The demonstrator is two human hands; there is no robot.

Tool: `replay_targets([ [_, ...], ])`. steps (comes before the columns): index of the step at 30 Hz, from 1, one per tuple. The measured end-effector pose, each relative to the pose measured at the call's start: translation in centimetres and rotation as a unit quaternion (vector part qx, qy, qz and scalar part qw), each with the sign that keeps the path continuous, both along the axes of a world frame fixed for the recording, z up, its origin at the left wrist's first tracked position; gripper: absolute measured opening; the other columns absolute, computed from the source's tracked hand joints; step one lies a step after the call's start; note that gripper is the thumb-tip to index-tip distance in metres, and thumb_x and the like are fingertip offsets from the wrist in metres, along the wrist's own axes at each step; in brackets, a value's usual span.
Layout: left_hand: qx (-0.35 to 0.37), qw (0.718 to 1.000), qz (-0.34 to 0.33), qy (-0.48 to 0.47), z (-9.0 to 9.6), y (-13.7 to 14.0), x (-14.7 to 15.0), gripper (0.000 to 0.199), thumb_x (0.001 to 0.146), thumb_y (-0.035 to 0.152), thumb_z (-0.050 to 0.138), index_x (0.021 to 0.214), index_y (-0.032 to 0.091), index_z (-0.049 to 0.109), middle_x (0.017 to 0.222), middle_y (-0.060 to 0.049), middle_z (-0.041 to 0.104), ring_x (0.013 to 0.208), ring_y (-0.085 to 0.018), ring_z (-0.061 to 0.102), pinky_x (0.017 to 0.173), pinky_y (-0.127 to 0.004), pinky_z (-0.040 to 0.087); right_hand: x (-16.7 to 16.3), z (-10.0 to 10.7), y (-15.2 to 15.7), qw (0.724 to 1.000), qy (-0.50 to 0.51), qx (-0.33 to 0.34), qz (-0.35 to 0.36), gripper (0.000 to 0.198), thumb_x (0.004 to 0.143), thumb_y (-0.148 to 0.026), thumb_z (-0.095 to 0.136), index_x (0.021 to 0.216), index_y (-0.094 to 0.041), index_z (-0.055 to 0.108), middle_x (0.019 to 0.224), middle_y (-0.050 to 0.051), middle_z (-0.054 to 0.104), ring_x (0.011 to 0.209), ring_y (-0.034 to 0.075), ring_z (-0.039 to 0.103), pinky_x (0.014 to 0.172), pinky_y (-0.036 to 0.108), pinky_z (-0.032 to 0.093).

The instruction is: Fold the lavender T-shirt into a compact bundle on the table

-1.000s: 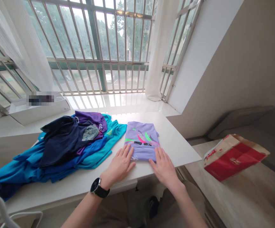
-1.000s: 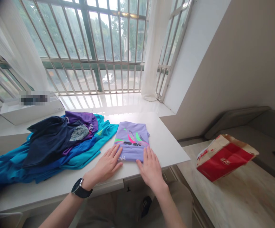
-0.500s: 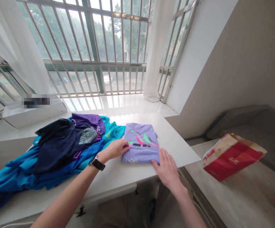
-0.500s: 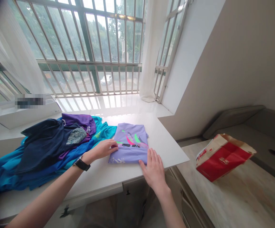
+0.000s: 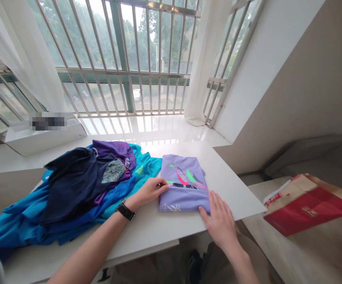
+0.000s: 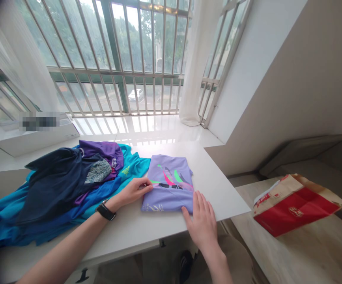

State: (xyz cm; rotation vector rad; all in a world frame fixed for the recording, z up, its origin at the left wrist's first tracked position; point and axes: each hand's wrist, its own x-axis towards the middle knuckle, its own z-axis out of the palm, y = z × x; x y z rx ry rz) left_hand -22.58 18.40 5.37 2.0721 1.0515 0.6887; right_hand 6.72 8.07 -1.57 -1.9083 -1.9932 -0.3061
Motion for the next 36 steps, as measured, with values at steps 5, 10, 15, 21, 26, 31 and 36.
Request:
replay_targets([
  [5, -0.007, 1.000, 0.020, -0.003, 0.3, -0.1, 0.2, 0.028, 0.095, 0.042, 0.051, 0.086, 0.019, 0.065, 0.079, 0.000, 0.067, 0.072, -0.013, 0.058, 0.064, -0.022, 0.042, 0.0, 0.0, 0.1, 1.000, 0.015, 0.000, 0.002, 0.070, 0.098, -0.057, 0.030, 0.150, -0.010, 0.038, 0.149, 0.018, 0.049, 0.139, 0.031, 0.043, 0.114, 0.048, 0.032],
  [10, -0.015, 0.999, 0.020, -0.019, 0.5, -0.2, 0.3, 0.025, 0.094, 0.041, 0.052, 0.087, 0.020, 0.064, 0.084, 0.000, 0.069, 0.077, -0.015, 0.061, 0.068, -0.023, 0.046, -0.2, 0.5, 0.1, 0.999, 0.045, -0.009, 0.004, 0.071, 0.097, -0.059, 0.031, 0.151, -0.012, 0.036, 0.150, 0.019, 0.047, 0.139, 0.032, 0.042, 0.114, 0.051, 0.030],
  [15, -0.011, 1.000, 0.025, -0.001, 0.3, -0.1, 0.4, 0.023, 0.093, 0.041, 0.054, 0.089, 0.020, 0.065, 0.087, -0.001, 0.070, 0.077, -0.014, 0.062, 0.068, -0.023, 0.047, -0.3, 0.6, -0.1, 0.996, 0.085, -0.016, 0.006, 0.069, 0.095, -0.058, 0.036, 0.149, -0.015, 0.038, 0.151, 0.017, 0.047, 0.140, 0.032, 0.041, 0.115, 0.052, 0.029],
  [21, 0.048, 0.995, 0.028, 0.079, 0.1, 0.0, 0.6, 0.024, 0.096, 0.037, 0.052, 0.090, 0.021, 0.069, 0.081, 0.000, 0.069, 0.071, -0.015, 0.059, 0.063, -0.024, 0.041, 1.7, 2.1, 1.8, 0.963, 0.267, -0.032, 0.015, 0.062, 0.093, -0.058, 0.044, 0.140, -0.018, 0.050, 0.141, 0.015, 0.057, 0.130, 0.030, 0.054, 0.109, 0.048, 0.043],
  [26, 0.096, 0.988, 0.049, 0.113, -0.7, 0.1, 0.5, 0.027, 0.096, 0.037, 0.053, 0.081, 0.021, 0.068, 0.076, -0.001, 0.066, 0.074, -0.016, 0.058, 0.065, -0.026, 0.040, 3.1, 3.6, 5.8, 0.933, 0.338, -0.027, 0.117, 0.040, 0.090, -0.051, 0.054, 0.114, -0.022, 0.068, 0.127, 0.012, 0.066, 0.121, 0.027, 0.060, 0.108, 0.045, 0.045],
  [31, 0.098, 0.986, 0.056, 0.118, -1.0, 0.3, 0.0, 0.024, 0.096, 0.035, 0.054, 0.083, 0.021, 0.069, 0.078, -0.001, 0.067, 0.077, -0.017, 0.058, 0.067, -0.027, 0.041, 3.4, 3.0, 7.3, 0.925, 0.353, -0.061, 0.126, 0.031, 0.086, -0.051, 0.060, 0.088, -0.024, 0.074, 0.117, 0.010, 0.071, 0.113, 0.028, 0.063, 0.106, 0.048, 0.046],
  [36, 0.089, 0.991, 0.058, 0.082, -0.7, 0.2, 0.1, 0.033, 0.099, 0.041, 0.049, 0.083, 0.021, 0.069, 0.082, -0.002, 0.068, 0.080, -0.017, 0.060, 0.072, -0.027, 0.044, 3.5, 3.0, 6.9, 0.921, 0.361, -0.073, 0.125, 0.032, 0.084, -0.055, 0.063, 0.085, -0.024, 0.073, 0.118, 0.010, 0.070, 0.115, 0.029, 0.062, 0.106, 0.048, 0.045],
])
